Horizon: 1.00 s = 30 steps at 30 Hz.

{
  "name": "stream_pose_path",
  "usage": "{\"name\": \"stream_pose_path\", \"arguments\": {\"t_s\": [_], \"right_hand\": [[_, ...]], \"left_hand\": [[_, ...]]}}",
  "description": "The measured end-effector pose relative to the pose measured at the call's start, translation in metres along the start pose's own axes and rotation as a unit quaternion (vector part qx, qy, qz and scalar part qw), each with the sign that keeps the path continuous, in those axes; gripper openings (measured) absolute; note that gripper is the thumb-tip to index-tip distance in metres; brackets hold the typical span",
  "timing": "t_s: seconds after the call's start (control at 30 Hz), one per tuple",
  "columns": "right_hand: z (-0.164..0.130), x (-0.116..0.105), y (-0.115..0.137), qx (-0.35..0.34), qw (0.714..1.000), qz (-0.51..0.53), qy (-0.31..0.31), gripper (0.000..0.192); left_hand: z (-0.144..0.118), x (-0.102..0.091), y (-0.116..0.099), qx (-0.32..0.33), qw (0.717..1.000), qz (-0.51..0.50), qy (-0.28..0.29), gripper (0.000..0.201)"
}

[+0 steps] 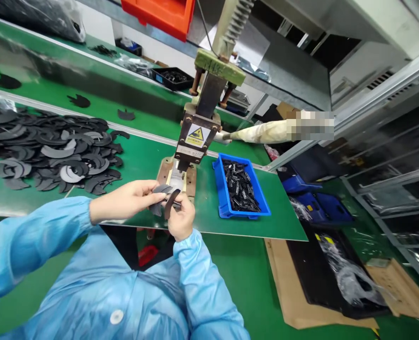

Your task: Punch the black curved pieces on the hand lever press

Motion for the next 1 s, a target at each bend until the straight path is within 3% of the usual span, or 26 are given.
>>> {"name": "stream_pose_path", "arguments": {"t_s": [0.17,0.23,0.33,0.43,0.5,0.6,0.67,0.8,0.9,0.97,1.0], "right_hand": [[-0.007,-0.002,0.008,-0.030,0.998,-0.049,0.014,0.019],[-0.004,-0.006,0.016,-0.059,0.994,-0.082,0.030,0.015],[0.001,-0.015,0.032,-0.113,0.984,-0.130,0.051,0.011],[0.002,-0.018,0.043,-0.161,0.971,-0.166,0.064,0.010],[0.001,-0.018,0.047,-0.185,0.963,-0.182,0.066,0.010],[-0.002,-0.014,0.052,-0.219,0.954,-0.194,0.069,0.008],[-0.004,-0.013,0.057,-0.238,0.949,-0.193,0.072,0.008],[-0.012,-0.015,0.065,-0.265,0.945,-0.178,0.074,0.012],[-0.017,-0.014,0.064,-0.270,0.945,-0.169,0.078,0.013],[-0.017,-0.013,0.061,-0.267,0.946,-0.170,0.075,0.013],[-0.017,-0.013,0.058,-0.264,0.947,-0.171,0.072,0.013]], "left_hand": [[0.002,0.009,0.010,-0.102,0.991,-0.078,0.025,0.046],[0.005,0.004,0.008,-0.101,0.992,-0.072,0.022,0.048],[0.006,-0.006,0.004,-0.071,0.997,-0.016,0.018,0.048],[-0.003,-0.021,-0.013,0.007,0.994,0.095,-0.051,0.041],[-0.013,-0.024,-0.035,0.091,0.972,0.196,-0.095,0.034],[-0.022,-0.009,-0.046,0.157,0.942,0.290,-0.067,0.029],[-0.018,-0.011,-0.036,0.137,0.951,0.272,-0.054,0.033],[-0.010,-0.032,0.000,0.032,0.990,0.120,-0.069,0.038],[-0.012,-0.027,0.020,-0.052,0.997,0.049,-0.043,0.041],[-0.016,-0.023,0.014,-0.043,0.996,0.066,-0.043,0.041],[-0.017,-0.024,0.004,-0.004,0.993,0.103,-0.064,0.041]]}}
Point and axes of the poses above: each hand's wrist, its own z-axis towards the middle knuckle, its own x-axis out of the palm, y = z × x, the point moved 10 cm from there along z, towards the middle knuckle, and after that the axes turned 15 degrees about -z, right-handed, at the moved point
